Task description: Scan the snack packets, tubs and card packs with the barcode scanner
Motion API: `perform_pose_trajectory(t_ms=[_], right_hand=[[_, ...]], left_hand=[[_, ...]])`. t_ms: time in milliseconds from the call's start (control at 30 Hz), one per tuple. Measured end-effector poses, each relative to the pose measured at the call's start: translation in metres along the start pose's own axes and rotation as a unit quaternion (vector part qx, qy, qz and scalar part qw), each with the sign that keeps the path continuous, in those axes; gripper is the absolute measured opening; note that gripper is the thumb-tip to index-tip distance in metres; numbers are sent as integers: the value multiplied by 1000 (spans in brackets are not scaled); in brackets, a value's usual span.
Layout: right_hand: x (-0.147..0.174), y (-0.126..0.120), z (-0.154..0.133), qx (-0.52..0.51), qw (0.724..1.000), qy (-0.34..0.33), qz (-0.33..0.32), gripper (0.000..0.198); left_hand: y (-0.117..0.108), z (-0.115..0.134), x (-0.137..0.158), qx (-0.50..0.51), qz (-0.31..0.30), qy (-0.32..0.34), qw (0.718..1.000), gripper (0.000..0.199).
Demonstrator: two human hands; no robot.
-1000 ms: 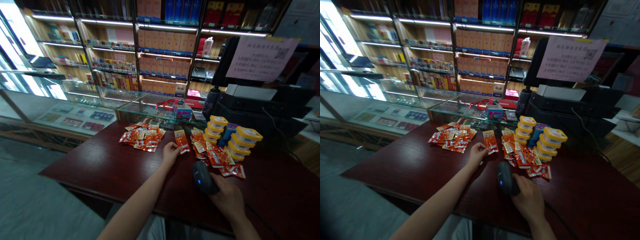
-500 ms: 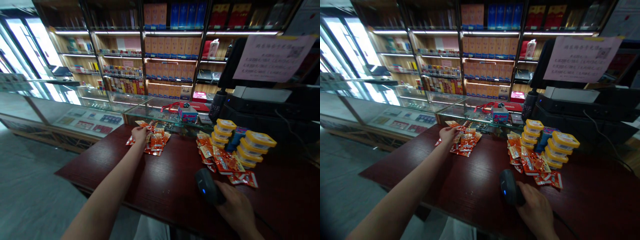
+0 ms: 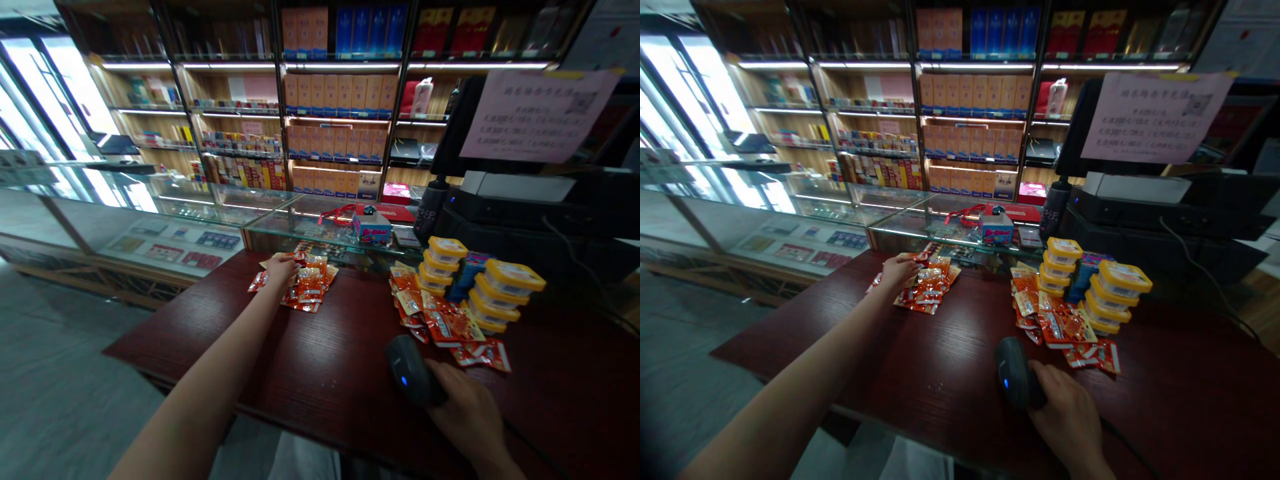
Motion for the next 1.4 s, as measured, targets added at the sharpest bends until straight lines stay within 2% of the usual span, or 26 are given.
perform_pose_trajectory(t_ms=[133,300,467,600,767,833,933,1000,1100,1267,1400], right_hand=[[-1,-3,-2,5,1000,8,1,37],[-3,-6,-6,29,999,26,-9,33],[-5,-10,-9,26,997,59,-42,31],[-5,-13,-10,26,993,92,-66,34],[-9,-16,-12,44,986,123,-107,34],[-11,-17,-13,51,984,128,-117,34],[-13,-19,-14,53,981,135,-129,34],[-13,-21,-14,51,979,141,-136,35],[-14,-22,-13,41,978,145,-144,36],[-15,-23,-13,35,976,151,-151,38],[-15,-22,-12,35,975,155,-154,36]], left_hand=[[9,2,21,-62,-73,-35,995,13],[36,-8,55,-157,-158,15,975,12],[67,-25,102,-207,-292,65,931,10],[94,-31,137,-239,-378,124,886,11],[140,-26,160,-258,-467,173,828,14],[161,-21,169,-284,-509,206,786,14],[188,-16,186,-338,-569,257,704,19],[200,-16,199,-379,-589,278,657,31],[210,-18,218,-440,-579,295,620,51],[214,-24,232,-492,-554,286,607,63],[216,-27,233,-489,-539,276,628,65]])
Point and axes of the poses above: each hand's wrist, its own x-axis away from the middle knuckle, its own y-axis out of the palm, z = x × y, the point moved 1 cm from there along -x, towards the middle knuckle, and after that the axes turned 12 degrees about x, right-handed, at the moved point
